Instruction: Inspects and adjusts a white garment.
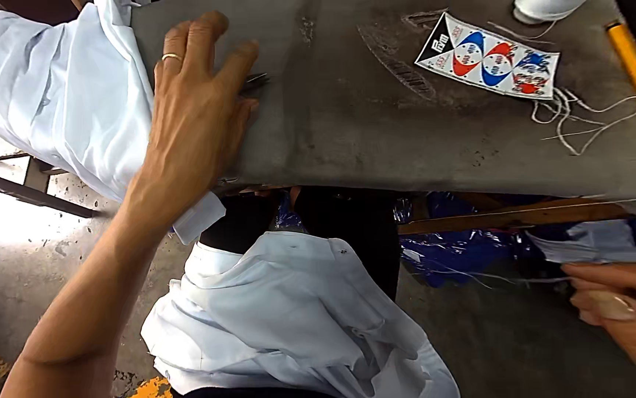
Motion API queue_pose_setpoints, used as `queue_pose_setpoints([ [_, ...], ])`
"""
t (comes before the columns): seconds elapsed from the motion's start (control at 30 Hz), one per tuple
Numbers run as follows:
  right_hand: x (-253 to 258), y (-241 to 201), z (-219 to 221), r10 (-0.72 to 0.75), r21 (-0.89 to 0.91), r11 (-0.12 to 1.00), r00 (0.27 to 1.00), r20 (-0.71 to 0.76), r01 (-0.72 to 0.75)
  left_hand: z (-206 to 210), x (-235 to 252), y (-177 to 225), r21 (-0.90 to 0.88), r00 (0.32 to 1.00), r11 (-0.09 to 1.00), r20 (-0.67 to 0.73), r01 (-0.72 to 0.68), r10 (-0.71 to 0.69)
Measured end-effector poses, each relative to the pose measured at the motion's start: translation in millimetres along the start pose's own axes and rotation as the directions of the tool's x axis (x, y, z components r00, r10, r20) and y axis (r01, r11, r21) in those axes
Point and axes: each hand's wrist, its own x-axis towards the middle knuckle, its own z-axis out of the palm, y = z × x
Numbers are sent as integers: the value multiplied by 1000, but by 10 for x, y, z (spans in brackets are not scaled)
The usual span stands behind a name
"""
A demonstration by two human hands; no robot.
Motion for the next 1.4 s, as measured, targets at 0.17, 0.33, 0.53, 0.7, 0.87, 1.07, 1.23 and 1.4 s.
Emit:
queue_pose_setpoints([
  [0.17,180,146,673,-76,-24,996,985,155,81,126,-667,686,-215,975,955,49,-202,218],
  [0.33,331,124,1340,-162,-89,978,953,255,189,75,-912,752,-322,970,915,-57,-244,238],
  [0.53,270,46,1453,-132,-127,977,951,281,173,634,-932,500,-453,800,885,567,106,195],
  [0.7,130,95,1267,-121,41,993,951,285,114,508,-911,320,-689,717,669,613,278,333],
  [0.87,68,140,828,-191,422,905,933,304,48,257,-1066,12,-796,675,567,539,213,503],
  [1.07,48,191,-21,-205,396,912,957,205,111,65,-1184,151,-875,759,447,417,185,501],
  [1.23,-2,375,-233,-105,193,979,968,228,61,85,-1233,364,-883,792,411,413,227,449],
  [1.4,-109,757,508,134,-244,966,973,187,-86,416,-1317,203,-780,774,416,589,468,233],
])
